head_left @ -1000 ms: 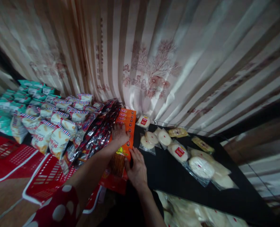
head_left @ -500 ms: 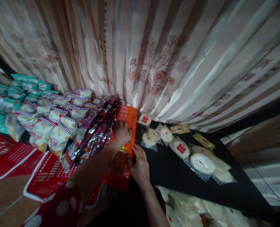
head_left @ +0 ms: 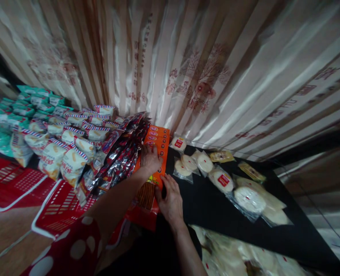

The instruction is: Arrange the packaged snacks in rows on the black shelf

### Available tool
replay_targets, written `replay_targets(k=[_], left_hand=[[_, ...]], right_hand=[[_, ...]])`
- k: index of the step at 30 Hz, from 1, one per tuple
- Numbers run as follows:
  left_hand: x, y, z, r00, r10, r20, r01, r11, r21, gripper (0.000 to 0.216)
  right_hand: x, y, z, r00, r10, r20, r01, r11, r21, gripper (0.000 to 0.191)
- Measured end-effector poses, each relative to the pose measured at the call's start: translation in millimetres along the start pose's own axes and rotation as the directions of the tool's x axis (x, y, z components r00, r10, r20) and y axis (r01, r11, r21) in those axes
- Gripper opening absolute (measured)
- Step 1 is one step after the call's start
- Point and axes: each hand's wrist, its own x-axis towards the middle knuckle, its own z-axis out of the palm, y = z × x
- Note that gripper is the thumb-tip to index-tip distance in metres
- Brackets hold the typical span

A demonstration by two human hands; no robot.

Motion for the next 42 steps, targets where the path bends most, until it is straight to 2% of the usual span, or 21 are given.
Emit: replay_targets(k=[14, 28, 42], left_hand=[[-2.8, 1.3, 3.4, 0.999, -0.04, -0.015, 0.04, 0.999, -0.003, 0.054], [-4.0, -0.8, 3.6, 0.998, 0.004, -0.058, -0.003, 1.0, 0.019, 0.054], [-2.6, -1.4, 0.9, 0.999, 0.007, -0.041, -0.011, 0.996, -0.093, 0.055]], right_hand=[[0.6, -3.8, -4.4, 1.0, 0.014, 0.016, -0.014, 1.0, 0.007, 0.039], [0.3, -2.4, -3.9, 1.0, 0.017, 0.015, -0.018, 0.999, 0.032, 0.039], [0.0, -0.3, -2.8, 0.999, 0.024, 0.028, -0.025, 0.999, 0.027, 0.041]])
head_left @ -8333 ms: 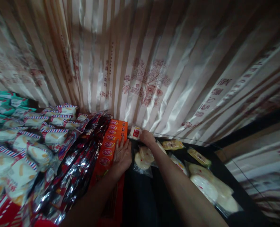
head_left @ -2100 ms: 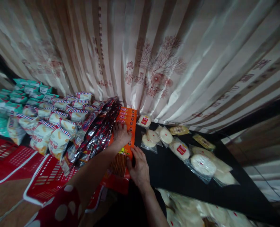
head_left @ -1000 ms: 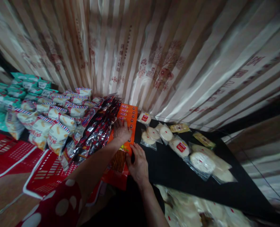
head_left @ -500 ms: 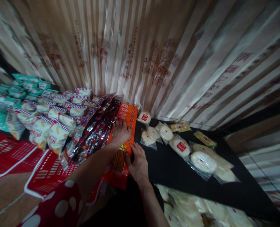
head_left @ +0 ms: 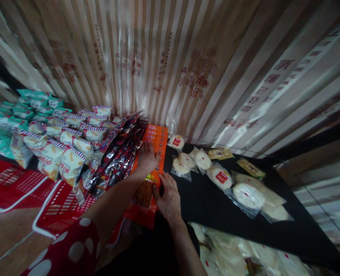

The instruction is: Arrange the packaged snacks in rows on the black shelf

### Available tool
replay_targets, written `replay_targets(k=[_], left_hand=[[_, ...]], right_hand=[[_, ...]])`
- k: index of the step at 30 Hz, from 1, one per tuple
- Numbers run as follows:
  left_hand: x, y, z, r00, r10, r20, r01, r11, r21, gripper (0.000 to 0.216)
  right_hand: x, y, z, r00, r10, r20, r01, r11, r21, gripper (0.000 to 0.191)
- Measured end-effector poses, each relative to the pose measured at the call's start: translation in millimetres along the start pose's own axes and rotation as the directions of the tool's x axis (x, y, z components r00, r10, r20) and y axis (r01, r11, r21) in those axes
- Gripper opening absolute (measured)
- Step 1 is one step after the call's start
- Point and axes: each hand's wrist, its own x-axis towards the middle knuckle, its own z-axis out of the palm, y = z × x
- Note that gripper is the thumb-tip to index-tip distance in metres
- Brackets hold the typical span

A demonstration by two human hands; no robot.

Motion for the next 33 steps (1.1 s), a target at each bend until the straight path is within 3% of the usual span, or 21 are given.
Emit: replay_targets(k=[10, 20, 27, 33], left_hand=[[3, -3, 5, 0.999, -0.042, 0.016, 0.042, 0.999, 0.005, 0.056], [1, -1, -4, 0.998, 0.062, 0.021, -0.064, 0.992, 0.111, 0.048], [12, 7, -21, 0.982, 0.106, 0.155, -0.134, 0.975, 0.178, 0.04], [16, 9, -25, 0.98, 0.133, 0.148, -0.158, 0.972, 0.177, 0.037]], right_hand=[[2, -2, -3, 0.999, 0.009, 0.033, -0.011, 0.999, 0.05, 0.042], [0, -4, -1, 1.0, 0.014, 0.017, -0.014, 1.0, 0.016, 0.044], [-1, -5, -4, 0.999, 0.026, 0.03, -0.026, 1.0, 0.014, 0.043], [-1, -6, -4, 0.999, 0.033, 0.034, -0.034, 0.999, 0.019, 0.043]])
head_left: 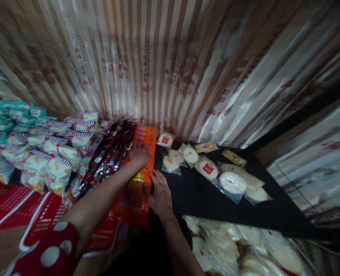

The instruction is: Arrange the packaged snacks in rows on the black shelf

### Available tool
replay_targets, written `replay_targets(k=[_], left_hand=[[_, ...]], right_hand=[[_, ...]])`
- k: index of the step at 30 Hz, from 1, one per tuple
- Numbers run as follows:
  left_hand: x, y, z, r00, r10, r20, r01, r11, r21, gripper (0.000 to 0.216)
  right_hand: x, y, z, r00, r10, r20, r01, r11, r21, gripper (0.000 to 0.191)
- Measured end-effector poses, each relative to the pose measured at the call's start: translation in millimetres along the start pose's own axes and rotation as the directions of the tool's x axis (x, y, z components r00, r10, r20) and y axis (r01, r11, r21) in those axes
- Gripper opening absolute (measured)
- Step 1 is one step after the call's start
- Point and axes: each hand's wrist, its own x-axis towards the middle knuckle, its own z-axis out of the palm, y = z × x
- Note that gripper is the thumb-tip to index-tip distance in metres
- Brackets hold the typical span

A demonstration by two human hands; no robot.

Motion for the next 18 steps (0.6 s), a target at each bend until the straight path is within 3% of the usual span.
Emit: replay_targets(k=[10, 18], left_hand=[[6, 29, 18, 0.971, 0.233, -0.055, -0.236, 0.971, -0.036, 0.041], [5, 28, 32, 0.986, 0.163, 0.038, -0.16, 0.984, -0.08, 0.046]], right_hand=[[1, 1, -1, 1.0, -0.007, 0.013, 0.008, 1.0, -0.01, 0.043], [1, 2, 1, 1.0, -0.019, -0.001, 0.019, 1.0, -0.024, 0.042]])
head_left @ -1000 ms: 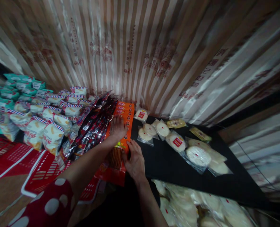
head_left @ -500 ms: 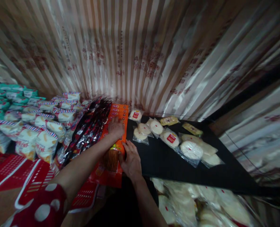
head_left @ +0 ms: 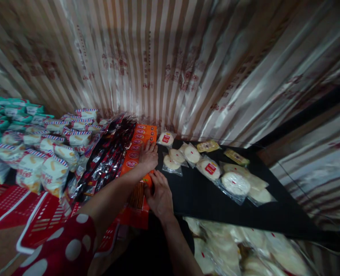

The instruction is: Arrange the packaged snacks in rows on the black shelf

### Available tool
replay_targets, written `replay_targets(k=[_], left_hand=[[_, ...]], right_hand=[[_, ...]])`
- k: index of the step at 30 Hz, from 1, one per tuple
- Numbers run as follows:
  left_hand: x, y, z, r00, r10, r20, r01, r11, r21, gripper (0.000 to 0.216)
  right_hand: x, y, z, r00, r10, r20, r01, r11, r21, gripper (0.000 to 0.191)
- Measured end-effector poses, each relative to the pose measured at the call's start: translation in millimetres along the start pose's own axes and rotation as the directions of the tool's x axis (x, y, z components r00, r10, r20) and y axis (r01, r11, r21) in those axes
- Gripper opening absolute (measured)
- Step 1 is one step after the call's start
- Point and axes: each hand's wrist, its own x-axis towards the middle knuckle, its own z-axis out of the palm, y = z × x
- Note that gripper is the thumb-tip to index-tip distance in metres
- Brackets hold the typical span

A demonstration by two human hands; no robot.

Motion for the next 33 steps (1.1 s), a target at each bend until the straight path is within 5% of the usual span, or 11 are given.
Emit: replay_targets(k=[9, 15, 26, 33], left_hand=[[3, -2, 6, 0.998, -0.054, 0.01, 0.055, 0.997, -0.053, 0.045], [-6, 4, -18, 0.997, -0.003, -0.08, 0.0, 0.999, -0.034, 0.049], [-132, -8, -52, 0.987, -0.047, -0.156, 0.051, 0.998, 0.021, 0.046], [-148, -11, -46, 0.993, -0.086, -0.087, 0.088, 0.996, 0.027, 0.049]], right_hand=[[1, 4, 4, 1.0, -0.012, -0.006, 0.012, 1.0, 0.003, 0.043], [1, 4, 5, 1.0, -0.013, -0.006, 0.013, 1.0, -0.01, 0.043], [0, 0, 1, 0.999, -0.008, -0.04, 0.01, 0.999, 0.047, 0.039], [-1, 1, 3, 0.999, -0.003, -0.052, 0.005, 0.998, 0.057, 0.04]])
